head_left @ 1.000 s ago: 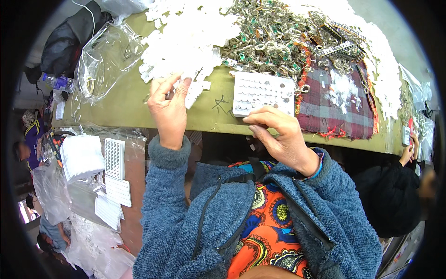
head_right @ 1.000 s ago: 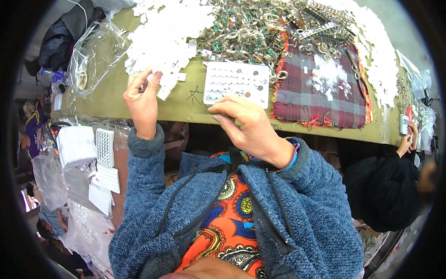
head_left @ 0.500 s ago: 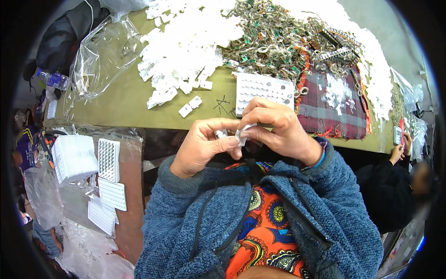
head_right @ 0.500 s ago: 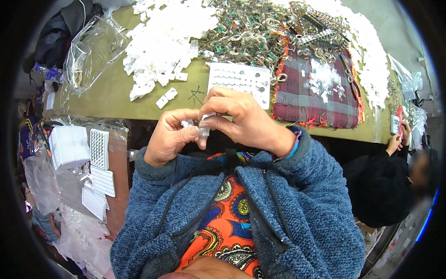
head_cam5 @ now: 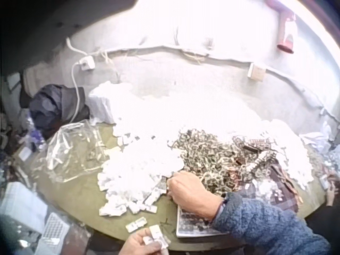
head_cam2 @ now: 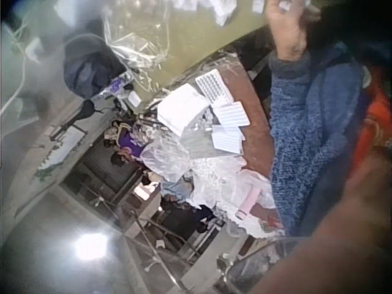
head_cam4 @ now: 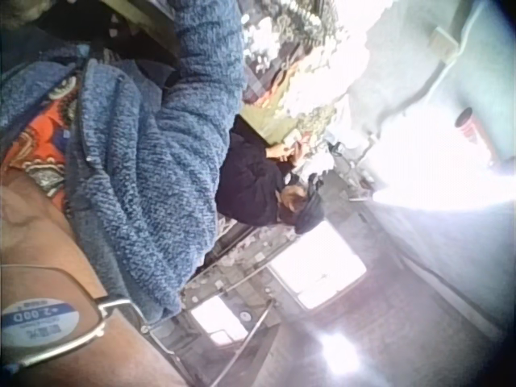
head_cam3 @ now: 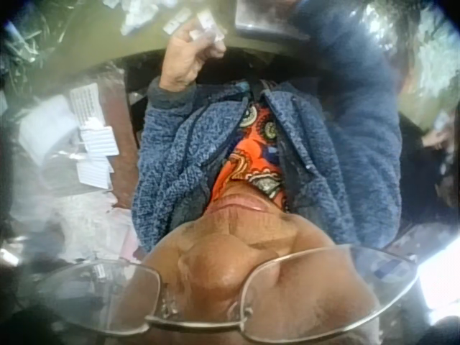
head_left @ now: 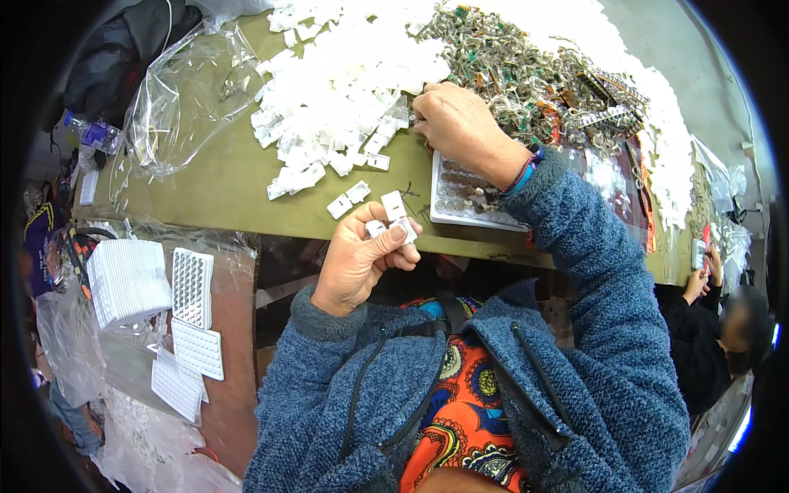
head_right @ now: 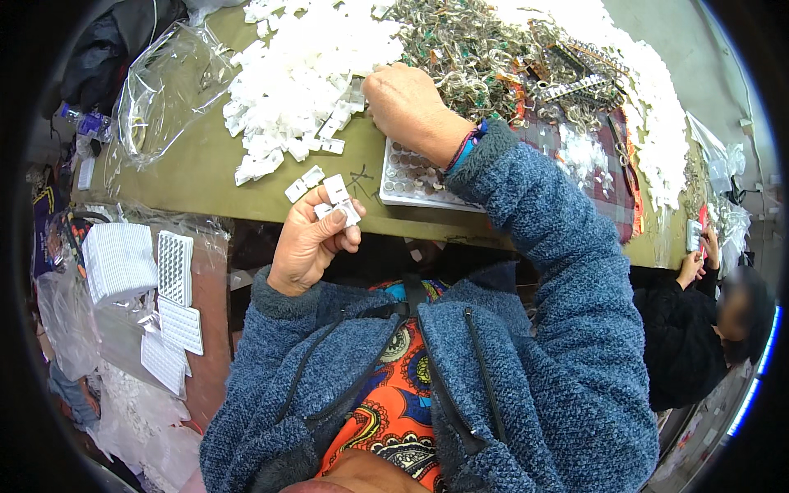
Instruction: The person opens a plastic bag and removes small electronic components. They place a white tray on the table, then repeatedly pick up small white plastic pieces and attach them to the components, placing the assembled units into the tray.
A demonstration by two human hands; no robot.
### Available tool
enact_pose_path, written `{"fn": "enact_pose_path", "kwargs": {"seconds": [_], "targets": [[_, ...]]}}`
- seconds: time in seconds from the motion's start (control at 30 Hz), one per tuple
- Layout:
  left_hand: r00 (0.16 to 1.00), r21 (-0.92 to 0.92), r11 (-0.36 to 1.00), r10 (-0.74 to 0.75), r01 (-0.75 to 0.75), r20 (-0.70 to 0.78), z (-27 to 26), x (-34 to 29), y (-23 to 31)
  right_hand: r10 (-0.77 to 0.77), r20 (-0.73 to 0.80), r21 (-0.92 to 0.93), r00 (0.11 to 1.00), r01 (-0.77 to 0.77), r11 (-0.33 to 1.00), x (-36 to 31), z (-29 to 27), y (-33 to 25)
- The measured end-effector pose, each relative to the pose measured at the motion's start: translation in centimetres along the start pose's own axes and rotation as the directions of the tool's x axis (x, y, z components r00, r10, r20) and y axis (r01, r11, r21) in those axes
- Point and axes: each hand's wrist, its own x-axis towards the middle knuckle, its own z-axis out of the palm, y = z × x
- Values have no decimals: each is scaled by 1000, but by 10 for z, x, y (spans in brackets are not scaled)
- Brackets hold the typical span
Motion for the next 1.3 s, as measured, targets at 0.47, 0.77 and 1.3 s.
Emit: {"fn": "enact_pose_path", "kwargs": {"seconds": [0.47, 0.77, 1.3], "targets": [[997, -14, 998, 67, -68, -43, 9, 8, -10, 464, 74, 997, 883, -64, -37, -26, -43, 67], [991, -30, 993, 110, -112, -77, 13, 9, -11, 502, 81, 976, 861, 33, -213, -13, -67, 87], [779, 446, 670, 616, -594, 113, 52, 2, 11, -10, 534, 658, 846, -422, -623, -96, -43, -67]]}}
